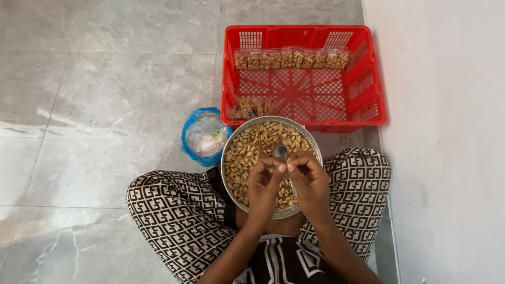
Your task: Packaging small food items into plastic bags using a spoon and organizing them in a crate.
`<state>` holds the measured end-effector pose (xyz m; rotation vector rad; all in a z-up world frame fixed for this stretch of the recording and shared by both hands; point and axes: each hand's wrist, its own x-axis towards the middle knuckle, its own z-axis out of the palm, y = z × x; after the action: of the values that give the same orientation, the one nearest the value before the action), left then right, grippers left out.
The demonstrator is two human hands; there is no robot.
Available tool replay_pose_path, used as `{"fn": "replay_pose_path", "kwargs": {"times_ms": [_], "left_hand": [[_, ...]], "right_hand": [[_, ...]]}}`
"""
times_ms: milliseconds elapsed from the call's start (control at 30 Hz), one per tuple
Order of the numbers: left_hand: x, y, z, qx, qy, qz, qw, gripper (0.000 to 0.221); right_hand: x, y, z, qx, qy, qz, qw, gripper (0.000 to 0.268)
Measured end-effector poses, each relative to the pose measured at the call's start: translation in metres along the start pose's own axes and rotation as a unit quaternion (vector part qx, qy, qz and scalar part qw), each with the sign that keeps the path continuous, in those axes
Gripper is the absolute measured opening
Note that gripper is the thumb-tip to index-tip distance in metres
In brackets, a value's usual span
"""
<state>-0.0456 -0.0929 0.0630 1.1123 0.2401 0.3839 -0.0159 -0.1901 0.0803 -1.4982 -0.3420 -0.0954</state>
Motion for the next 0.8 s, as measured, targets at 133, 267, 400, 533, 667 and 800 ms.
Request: {"fn": "replay_pose_path", "kwargs": {"times_ms": [133,267,400,533,667,800], "left_hand": [[-0.001,0.015,0.007,0.007,0.000,0.009,1.000,0.016],[-0.001,0.017,0.007,0.014,0.003,0.004,1.000,0.019],[-0.002,0.015,0.001,0.047,0.016,0.003,0.999,0.025],[-0.004,0.023,0.004,0.045,0.028,0.006,0.999,0.028],[-0.007,0.043,0.007,0.057,0.042,0.018,0.997,0.030],[-0.006,0.029,-0.004,0.046,0.057,0.025,0.997,0.029]], "right_hand": [[0.000,0.001,-0.003,0.006,-0.002,-0.004,1.000,0.017],[0.001,0.002,-0.005,0.023,0.004,-0.001,1.000,0.018],[0.000,0.001,-0.001,0.034,0.015,0.012,0.999,0.019],[-0.001,0.004,0.003,0.037,0.009,0.025,0.999,0.020],[-0.003,0.004,0.013,0.026,0.003,0.026,0.999,0.016],[-0.002,0.002,0.020,-0.001,0.000,0.026,1.000,0.016]]}}
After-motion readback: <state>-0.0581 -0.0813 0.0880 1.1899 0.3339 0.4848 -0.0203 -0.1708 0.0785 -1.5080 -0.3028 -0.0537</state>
